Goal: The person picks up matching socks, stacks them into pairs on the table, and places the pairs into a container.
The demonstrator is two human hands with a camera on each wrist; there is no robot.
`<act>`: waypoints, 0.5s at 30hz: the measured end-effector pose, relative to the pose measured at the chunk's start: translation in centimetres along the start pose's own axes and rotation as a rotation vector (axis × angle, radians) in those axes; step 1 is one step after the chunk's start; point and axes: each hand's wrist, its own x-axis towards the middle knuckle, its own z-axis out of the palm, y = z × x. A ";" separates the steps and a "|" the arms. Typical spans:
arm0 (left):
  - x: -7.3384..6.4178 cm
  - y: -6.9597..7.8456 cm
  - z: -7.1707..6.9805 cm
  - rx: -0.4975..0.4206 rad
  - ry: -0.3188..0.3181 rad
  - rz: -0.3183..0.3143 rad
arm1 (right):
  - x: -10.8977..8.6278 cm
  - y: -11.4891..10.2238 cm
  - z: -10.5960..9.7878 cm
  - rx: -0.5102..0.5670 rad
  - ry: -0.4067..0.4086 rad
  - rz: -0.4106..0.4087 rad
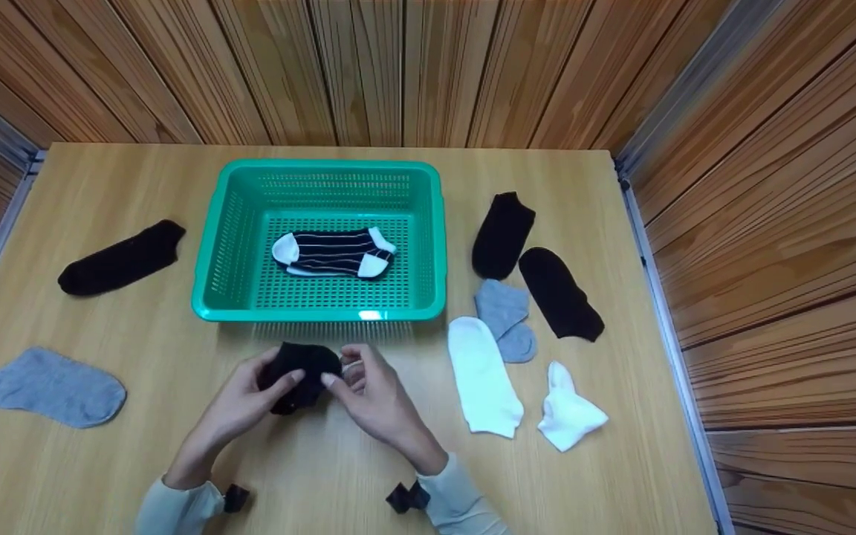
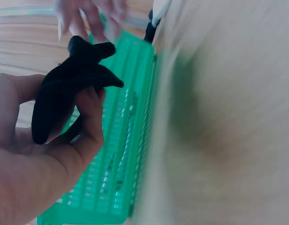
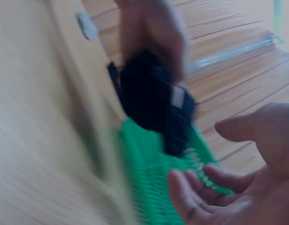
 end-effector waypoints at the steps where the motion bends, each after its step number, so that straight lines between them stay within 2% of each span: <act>1: 0.0 0.0 0.2 -0.025 -0.025 0.001 | 0.1 0.4 0.3 0.018 -0.025 0.021; 4: -0.1 -0.1 0.7 -0.139 -0.132 0.004 | 0.2 1.0 0.8 0.067 -0.044 0.053; 7: -0.2 -0.4 0.8 -0.289 -0.228 -0.007 | 0.4 1.4 0.9 0.079 -0.016 0.039; 10: -0.2 -0.7 0.7 -0.423 -0.296 0.004 | 0.6 1.5 0.7 0.081 0.008 0.025; 12: -0.1 -1.0 0.7 -0.504 -0.336 0.034 | 0.7 1.5 0.5 0.078 0.017 0.016; 15: 0.1 -1.3 0.7 -0.572 -0.377 0.072 | 0.7 1.5 0.2 0.057 0.026 0.011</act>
